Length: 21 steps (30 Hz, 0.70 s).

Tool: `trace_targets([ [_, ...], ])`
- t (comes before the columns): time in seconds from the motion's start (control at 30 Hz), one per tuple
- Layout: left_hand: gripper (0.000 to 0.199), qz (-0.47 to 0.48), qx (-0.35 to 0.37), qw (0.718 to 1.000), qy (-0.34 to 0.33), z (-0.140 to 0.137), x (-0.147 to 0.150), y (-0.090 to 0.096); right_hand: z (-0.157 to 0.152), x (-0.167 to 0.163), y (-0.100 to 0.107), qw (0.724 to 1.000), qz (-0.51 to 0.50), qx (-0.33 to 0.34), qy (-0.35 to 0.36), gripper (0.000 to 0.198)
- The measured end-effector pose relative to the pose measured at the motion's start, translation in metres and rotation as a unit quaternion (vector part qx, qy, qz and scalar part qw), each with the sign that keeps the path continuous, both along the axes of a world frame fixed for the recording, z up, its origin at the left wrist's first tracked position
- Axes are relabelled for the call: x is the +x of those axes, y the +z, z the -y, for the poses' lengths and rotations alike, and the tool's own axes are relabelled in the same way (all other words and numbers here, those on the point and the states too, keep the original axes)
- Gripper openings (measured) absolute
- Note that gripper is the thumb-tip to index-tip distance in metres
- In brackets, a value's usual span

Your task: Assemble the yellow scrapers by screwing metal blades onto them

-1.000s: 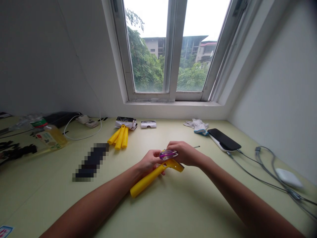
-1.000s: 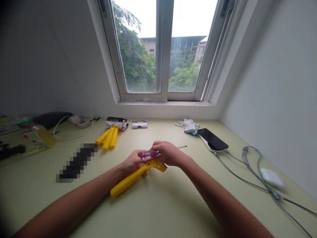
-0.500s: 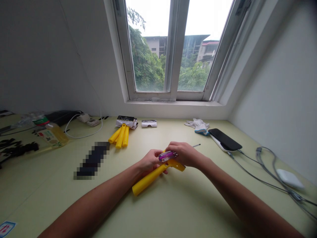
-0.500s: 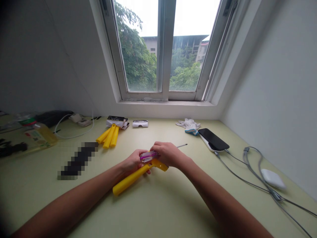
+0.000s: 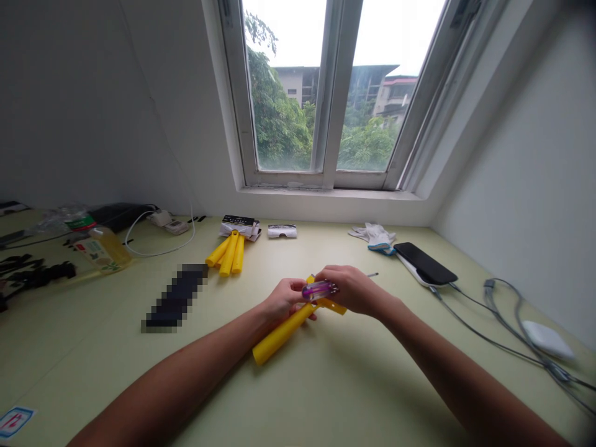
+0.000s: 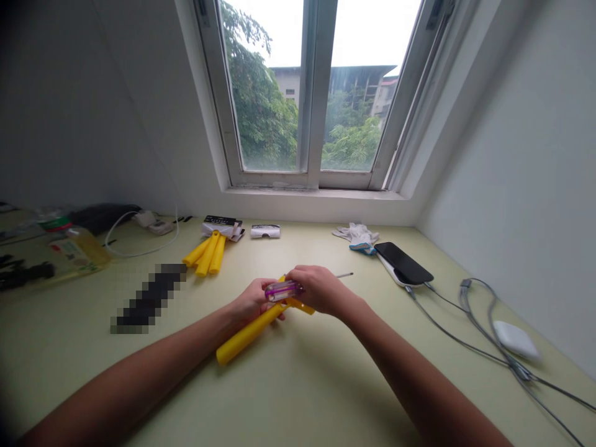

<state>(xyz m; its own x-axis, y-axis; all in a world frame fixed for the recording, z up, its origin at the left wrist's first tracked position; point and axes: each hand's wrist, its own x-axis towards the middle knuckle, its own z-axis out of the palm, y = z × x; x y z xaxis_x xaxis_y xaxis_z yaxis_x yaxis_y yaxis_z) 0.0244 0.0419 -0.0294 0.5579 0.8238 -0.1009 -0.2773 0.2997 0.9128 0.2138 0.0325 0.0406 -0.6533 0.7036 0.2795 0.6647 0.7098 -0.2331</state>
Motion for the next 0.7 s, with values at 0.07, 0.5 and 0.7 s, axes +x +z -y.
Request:
trace_targets([
  [0.07, 0.037, 0.002, 0.002, 1.0, 0.023, 0.0013, 0.0011, 0.0019, -0.0013, 0.0012, 0.0006, 0.997, -0.061, -0.05, -0.012, 0.007],
  [0.5, 0.039, -0.003, 0.016, 0.999, 0.032, 0.0038, 0.004, 0.0023, -0.0082, -0.0001, -0.0044, 0.98, -0.119, -0.154, -0.042, 0.02],
  [0.7, 0.041, -0.018, 0.017, 0.999, 0.039, 0.003, 0.0054, -0.0019, -0.0074, -0.0019, -0.007, 0.988, -0.093, -0.112, -0.046, 0.015],
])
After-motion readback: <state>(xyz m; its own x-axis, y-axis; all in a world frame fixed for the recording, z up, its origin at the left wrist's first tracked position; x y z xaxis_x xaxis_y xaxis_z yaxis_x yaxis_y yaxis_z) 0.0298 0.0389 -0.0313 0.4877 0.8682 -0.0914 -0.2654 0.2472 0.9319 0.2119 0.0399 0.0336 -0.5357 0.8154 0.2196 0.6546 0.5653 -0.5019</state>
